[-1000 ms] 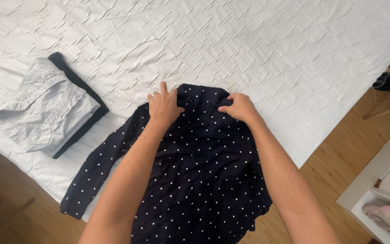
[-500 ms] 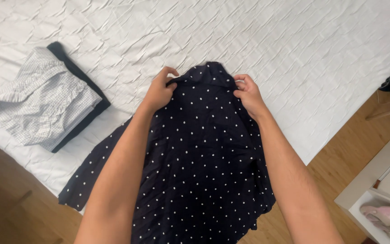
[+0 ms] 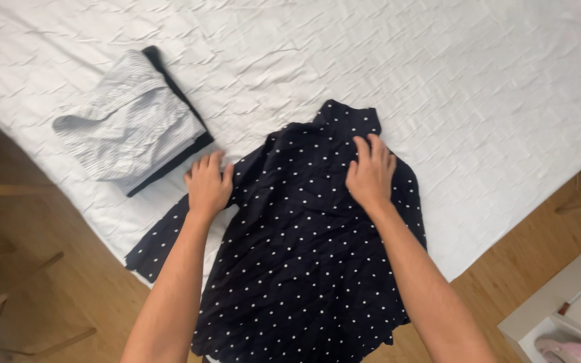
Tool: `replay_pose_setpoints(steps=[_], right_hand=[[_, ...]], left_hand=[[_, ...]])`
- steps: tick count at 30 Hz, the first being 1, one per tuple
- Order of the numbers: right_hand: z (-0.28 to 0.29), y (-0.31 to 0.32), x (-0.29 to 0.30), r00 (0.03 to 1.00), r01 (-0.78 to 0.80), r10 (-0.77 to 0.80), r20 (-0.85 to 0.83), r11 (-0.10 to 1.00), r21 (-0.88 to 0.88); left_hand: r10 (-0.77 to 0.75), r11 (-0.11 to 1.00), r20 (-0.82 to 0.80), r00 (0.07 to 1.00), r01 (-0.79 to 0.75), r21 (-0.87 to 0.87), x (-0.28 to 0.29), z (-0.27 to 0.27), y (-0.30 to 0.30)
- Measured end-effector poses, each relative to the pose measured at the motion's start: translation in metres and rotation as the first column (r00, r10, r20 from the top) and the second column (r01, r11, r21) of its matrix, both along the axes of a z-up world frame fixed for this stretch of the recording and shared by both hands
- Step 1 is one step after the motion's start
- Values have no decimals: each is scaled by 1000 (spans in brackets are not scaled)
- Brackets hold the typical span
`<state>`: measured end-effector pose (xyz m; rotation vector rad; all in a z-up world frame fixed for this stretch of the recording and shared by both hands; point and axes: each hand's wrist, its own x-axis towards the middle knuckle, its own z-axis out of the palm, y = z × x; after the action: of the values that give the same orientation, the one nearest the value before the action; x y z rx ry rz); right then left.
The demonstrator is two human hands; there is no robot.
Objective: The person folds a black pair of pants, a black t-shirt, a checkered shirt, and a navy blue polka-dot shirt on a white bed. Each item is smoothed and folded into a compact rectangle and placed on the bed.
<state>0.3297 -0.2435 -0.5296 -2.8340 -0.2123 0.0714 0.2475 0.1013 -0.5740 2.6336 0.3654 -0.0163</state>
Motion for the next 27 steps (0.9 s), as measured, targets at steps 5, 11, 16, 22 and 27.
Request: replay_pose_setpoints(steps=[5,11,16,22,27], right_hand=[[0,81,-21,964,-266,253,84,939,218],[4,149,-34,921,-338,367,-132,919,202],[-20,161,-39,883,-391,399,-247,917,81],[-12,191,-42,854,-367,298,-427,926,-86],[-5,215,-34,857,-332,205,-472,921,-202]], left_hand=[[28,999,-33,999,-29,-28,-43,9,31],[257,943,46,965,-240,-230,-47,19,54],[243,967,119,963,-232,-102,-62,35,53],[105,981,255,961,-141,130,-105,14,54],[254,967,334,908,-247,-64,-121,5,68]])
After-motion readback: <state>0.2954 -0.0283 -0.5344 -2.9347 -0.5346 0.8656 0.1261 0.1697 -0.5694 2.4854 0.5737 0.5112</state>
